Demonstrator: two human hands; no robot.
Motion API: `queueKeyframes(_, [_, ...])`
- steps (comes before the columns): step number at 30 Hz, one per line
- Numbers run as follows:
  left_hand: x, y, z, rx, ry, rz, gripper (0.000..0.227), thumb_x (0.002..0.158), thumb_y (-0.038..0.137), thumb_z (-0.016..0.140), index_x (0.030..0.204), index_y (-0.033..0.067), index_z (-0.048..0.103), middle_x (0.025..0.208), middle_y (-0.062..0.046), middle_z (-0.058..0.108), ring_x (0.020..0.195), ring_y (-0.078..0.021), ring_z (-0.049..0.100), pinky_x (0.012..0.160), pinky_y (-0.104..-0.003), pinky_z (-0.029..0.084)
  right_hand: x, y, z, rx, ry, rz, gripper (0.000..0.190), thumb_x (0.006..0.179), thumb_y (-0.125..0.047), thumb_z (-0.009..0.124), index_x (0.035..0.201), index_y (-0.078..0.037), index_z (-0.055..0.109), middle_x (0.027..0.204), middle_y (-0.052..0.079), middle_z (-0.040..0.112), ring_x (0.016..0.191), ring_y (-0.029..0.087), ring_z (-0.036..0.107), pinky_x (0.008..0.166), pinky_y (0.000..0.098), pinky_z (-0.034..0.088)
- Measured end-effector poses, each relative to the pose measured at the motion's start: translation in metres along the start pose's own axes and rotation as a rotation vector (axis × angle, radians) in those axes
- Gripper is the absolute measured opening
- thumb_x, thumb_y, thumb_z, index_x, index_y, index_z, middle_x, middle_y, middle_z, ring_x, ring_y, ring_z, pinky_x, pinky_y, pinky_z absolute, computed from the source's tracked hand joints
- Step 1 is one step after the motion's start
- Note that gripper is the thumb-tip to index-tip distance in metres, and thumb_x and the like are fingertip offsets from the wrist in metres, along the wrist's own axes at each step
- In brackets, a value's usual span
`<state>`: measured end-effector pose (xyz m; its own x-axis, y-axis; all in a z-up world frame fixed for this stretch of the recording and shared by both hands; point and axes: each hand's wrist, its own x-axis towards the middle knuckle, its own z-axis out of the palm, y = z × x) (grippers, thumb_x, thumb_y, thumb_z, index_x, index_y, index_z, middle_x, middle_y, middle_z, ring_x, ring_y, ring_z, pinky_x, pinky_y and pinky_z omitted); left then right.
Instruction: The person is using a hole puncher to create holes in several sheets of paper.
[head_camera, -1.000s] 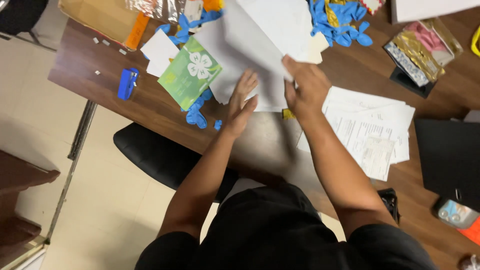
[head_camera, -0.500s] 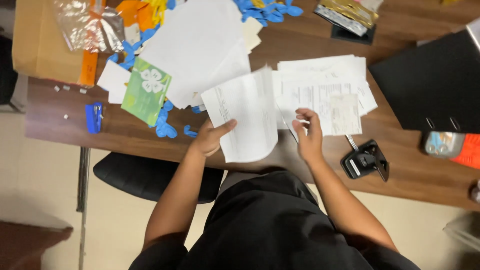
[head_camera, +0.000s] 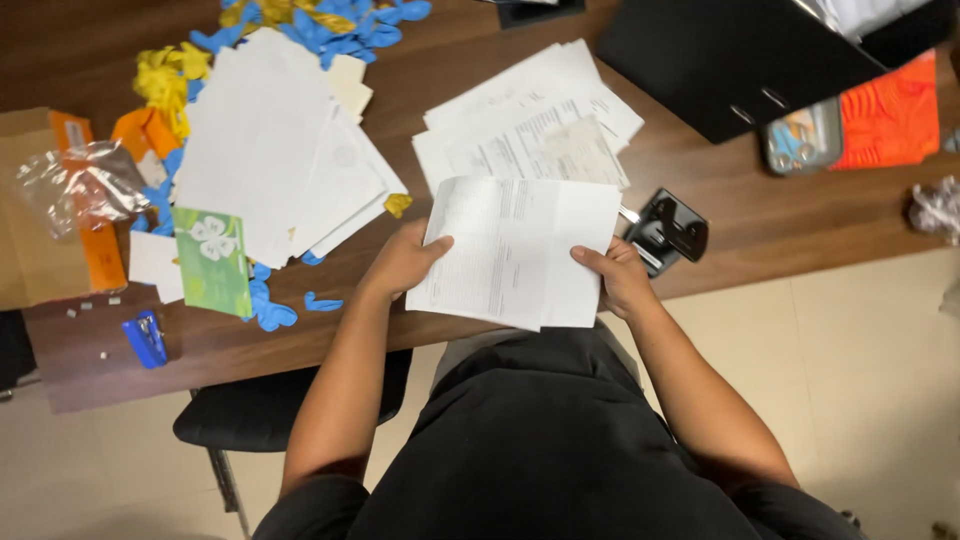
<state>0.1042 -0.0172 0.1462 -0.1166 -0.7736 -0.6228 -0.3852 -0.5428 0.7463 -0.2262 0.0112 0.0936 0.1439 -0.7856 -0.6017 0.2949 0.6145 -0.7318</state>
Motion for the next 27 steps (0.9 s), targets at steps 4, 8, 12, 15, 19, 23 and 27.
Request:
queueKeyframes(4, [0.026, -0.017, 0.035, -0.032, -0.050, 0.084, 0.038, 0.094, 0.016, 0.069, 0.125, -0.0064, 0.066, 0.108, -0.016, 0.076, 0.094, -0.0201, 0.072, 0.083, -0.034, 0.057, -0.014, 0.031, -0.034, -0.159, 0.199, -0.008, 0.022, 0.093, -0.008, 0.071, 0.111, 0.004, 0.069, 0.099, 0.016, 0.076, 0.080, 0.024, 0.072, 0.074, 0.0391, 0.060])
queueKeyframes(8, [0.049, -0.024, 0.074, -0.061, -0.093, 0.034, 0.038, 0.093, 0.012, 0.069, 0.125, -0.0074, 0.066, 0.111, -0.018, 0.077, 0.094, -0.0217, 0.073, 0.084, -0.035, 0.058, -0.024, 0.079, -0.070, -0.129, 0.298, -0.006, 0.025, 0.094, -0.010, 0.070, 0.114, 0.004, 0.068, 0.103, 0.015, 0.076, 0.084, 0.021, 0.072, 0.077, 0.0344, 0.060])
queueKeyframes(12, [0.078, -0.044, 0.112, -0.032, -0.190, 0.051, 0.041, 0.095, 0.013, 0.066, 0.131, -0.0055, 0.062, 0.118, -0.017, 0.074, 0.102, -0.0226, 0.073, 0.090, -0.034, 0.057, -0.045, 0.089, -0.090, 0.087, 0.386, 0.078, 0.035, 0.091, -0.010, 0.070, 0.121, 0.005, 0.063, 0.110, 0.018, 0.074, 0.093, 0.026, 0.073, 0.083, 0.0374, 0.062])
queueKeyframes(15, [0.088, -0.031, 0.132, -0.077, -0.338, -0.039, 0.044, 0.096, 0.017, 0.065, 0.135, -0.0027, 0.059, 0.123, -0.016, 0.071, 0.107, -0.0230, 0.070, 0.093, -0.035, 0.054, -0.063, 0.082, -0.100, 0.244, 0.381, 0.133, 0.043, 0.087, -0.011, 0.072, 0.123, 0.007, 0.059, 0.112, 0.022, 0.072, 0.099, 0.030, 0.074, 0.087, 0.0412, 0.062])
queueKeyframes(19, [0.102, -0.036, 0.152, -0.019, -0.383, -0.044, 0.044, 0.098, 0.023, 0.066, 0.131, -0.0052, 0.061, 0.123, -0.019, 0.071, 0.109, -0.0238, 0.068, 0.094, -0.035, 0.054, -0.060, 0.087, -0.110, 0.247, 0.359, 0.161, 0.047, 0.086, -0.013, 0.074, 0.124, 0.009, 0.057, 0.112, 0.023, 0.072, 0.102, 0.031, 0.073, 0.090, 0.0428, 0.062])
queueKeyframes(23, [0.103, -0.040, 0.149, 0.007, -0.303, -0.052, 0.043, 0.100, 0.024, 0.062, 0.132, -0.0049, 0.063, 0.123, -0.019, 0.072, 0.107, -0.0255, 0.069, 0.093, -0.036, 0.054, -0.055, 0.094, -0.109, 0.159, 0.372, 0.134, 0.045, 0.087, -0.013, 0.076, 0.122, 0.011, 0.061, 0.112, 0.022, 0.072, 0.100, 0.031, 0.073, 0.091, 0.0416, 0.060])
queueKeyframes(27, [0.094, -0.039, 0.117, -0.082, -0.266, -0.077, 0.043, 0.100, 0.023, 0.059, 0.134, -0.0028, 0.061, 0.127, -0.017, 0.071, 0.111, -0.0230, 0.069, 0.095, -0.035, 0.054, -0.035, 0.082, -0.092, 0.125, 0.320, 0.090, 0.040, 0.087, -0.011, 0.075, 0.119, 0.009, 0.063, 0.112, 0.022, 0.073, 0.098, 0.030, 0.074, 0.091, 0.0405, 0.060])
